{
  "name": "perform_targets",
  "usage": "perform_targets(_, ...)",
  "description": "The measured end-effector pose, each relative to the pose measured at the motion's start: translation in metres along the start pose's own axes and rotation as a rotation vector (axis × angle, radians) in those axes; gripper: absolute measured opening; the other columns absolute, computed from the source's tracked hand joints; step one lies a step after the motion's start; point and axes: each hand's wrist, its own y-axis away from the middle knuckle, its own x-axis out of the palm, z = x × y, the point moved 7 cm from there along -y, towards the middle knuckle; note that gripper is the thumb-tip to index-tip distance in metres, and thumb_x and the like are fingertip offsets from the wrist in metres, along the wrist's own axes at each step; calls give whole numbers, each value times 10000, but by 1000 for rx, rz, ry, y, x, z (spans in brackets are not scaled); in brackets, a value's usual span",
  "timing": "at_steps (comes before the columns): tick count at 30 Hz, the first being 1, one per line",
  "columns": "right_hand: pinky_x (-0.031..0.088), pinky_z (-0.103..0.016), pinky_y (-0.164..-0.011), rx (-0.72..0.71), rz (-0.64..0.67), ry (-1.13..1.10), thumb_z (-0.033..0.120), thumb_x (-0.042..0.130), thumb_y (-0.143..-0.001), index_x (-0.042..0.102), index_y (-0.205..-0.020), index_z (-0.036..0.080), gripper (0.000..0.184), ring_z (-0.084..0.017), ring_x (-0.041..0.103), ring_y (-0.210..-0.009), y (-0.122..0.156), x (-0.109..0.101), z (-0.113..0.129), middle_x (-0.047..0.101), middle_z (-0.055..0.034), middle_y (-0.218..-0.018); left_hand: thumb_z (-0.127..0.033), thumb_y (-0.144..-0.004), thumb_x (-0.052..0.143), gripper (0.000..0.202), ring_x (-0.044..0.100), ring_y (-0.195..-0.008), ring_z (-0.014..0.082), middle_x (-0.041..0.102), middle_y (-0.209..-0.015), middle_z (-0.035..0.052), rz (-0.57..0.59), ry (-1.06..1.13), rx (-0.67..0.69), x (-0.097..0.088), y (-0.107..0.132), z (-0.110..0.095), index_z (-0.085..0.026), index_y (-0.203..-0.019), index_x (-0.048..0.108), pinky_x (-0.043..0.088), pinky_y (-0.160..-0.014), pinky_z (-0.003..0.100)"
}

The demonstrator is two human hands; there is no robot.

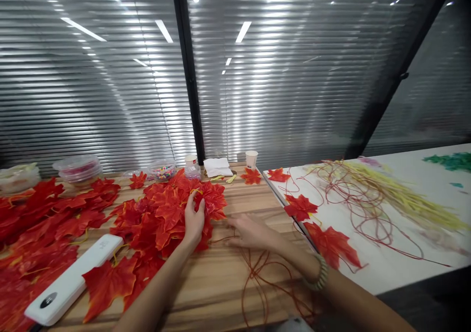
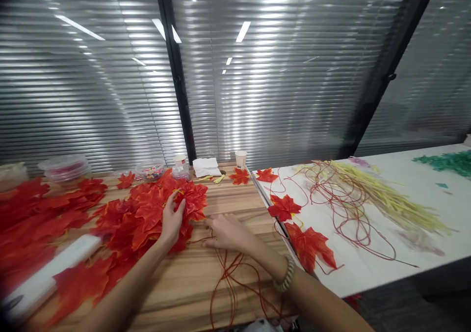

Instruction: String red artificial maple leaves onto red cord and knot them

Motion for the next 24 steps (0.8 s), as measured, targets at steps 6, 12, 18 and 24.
perform_targets(6, 319, -201, -537, -63, 263, -110, 128, 531, -737, 598, -696, 149, 82, -107, 477, -574, 0, 11, -2, 579, -12, -656, -274, -804, 483, 364, 393, -1188, 196, 467, -1259, 85, 60, -158, 128, 5, 2, -12, -191, -1158, 470, 265, -1019, 335)
perform_targets(12, 361, -216, -579, 86, -147, -497, 312, 465, -828, 507, -787, 155, 168, -104, 458, -633, -17, -57, -14, 509, -5, -726, -259, -816, 445, 222, 541, -945, 187, 568, -1011, 76, 138, -248, 263, 16, 17, -32, -189, -1027, 456, 404, -839, 326)
perform_targets(18, 339, -203, -535, 33, -314, -538, 316, 473, -821, 480, -778, 164, 158, -83, 432, -577, -48, -88, -3, 489, 14, -704, -217, -799, 427, 131, 525, -903, 172, 569, -912, 55, 356, -158, 303, 34, 30, -48, -175, -879, 522, 377, -846, 301)
perform_targets(24, 335, -218, -566, 22, -473, -159, 221, 478, -804, 514, -760, 155, 87, -108, 484, -618, -68, -97, 14, 553, -3, -697, -390, -792, 449, 322, 556, -877, 205, 642, -910, 55, 653, 132, -77, 54, 44, -39, -170, -814, 683, 397, -821, 306)
